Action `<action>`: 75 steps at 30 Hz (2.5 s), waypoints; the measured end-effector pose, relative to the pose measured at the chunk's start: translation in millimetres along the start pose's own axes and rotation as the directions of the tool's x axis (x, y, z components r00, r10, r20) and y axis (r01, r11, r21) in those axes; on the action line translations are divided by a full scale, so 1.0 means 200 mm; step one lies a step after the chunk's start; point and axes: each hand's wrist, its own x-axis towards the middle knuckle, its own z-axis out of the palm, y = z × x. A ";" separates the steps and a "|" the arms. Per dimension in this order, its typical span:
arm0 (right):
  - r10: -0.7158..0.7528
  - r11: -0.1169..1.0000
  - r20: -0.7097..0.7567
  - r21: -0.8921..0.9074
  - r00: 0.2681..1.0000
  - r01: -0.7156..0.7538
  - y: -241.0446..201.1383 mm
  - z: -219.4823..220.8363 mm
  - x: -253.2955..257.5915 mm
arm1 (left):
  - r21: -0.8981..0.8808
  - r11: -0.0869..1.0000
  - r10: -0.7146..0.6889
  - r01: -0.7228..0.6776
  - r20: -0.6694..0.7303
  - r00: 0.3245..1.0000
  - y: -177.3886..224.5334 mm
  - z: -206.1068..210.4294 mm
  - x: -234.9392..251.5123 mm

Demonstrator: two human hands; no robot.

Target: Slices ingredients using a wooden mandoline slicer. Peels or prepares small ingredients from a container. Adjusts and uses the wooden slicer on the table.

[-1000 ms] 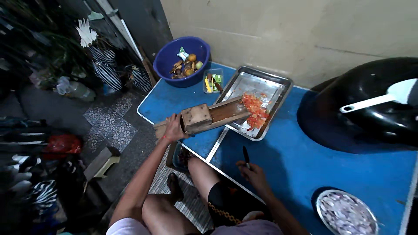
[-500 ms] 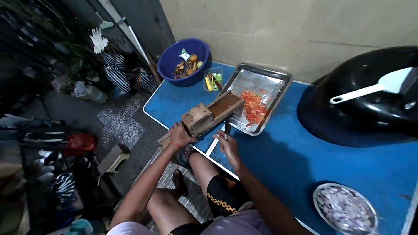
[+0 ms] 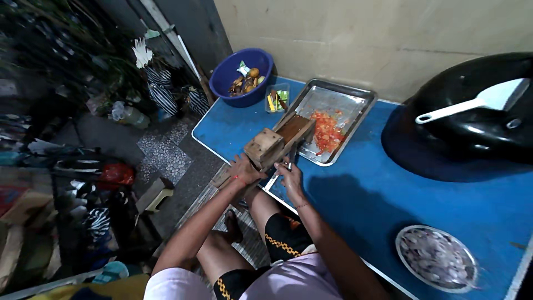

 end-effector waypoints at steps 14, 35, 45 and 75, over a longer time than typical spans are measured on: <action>0.016 1.000 0.013 -0.018 1.000 -0.015 -0.03 -0.10 -0.07 | -0.327 0.943 0.113 -0.068 0.119 0.986 0.00 0.06 -0.13; 0.004 0.995 0.018 -0.102 1.000 -0.002 -0.07 -0.57 0.09 | -0.813 0.575 0.291 0.097 0.313 0.904 0.09 0.41 -0.09; 0.026 0.997 0.007 -0.073 1.000 -0.025 -0.07 -0.62 0.12 | -0.759 0.650 0.295 -0.036 0.208 0.933 0.22 0.46 0.09; -0.071 0.996 0.071 0.050 0.995 0.067 -0.20 -0.57 0.03 | -0.784 0.614 0.267 -0.093 0.096 0.959 0.23 0.28 -0.07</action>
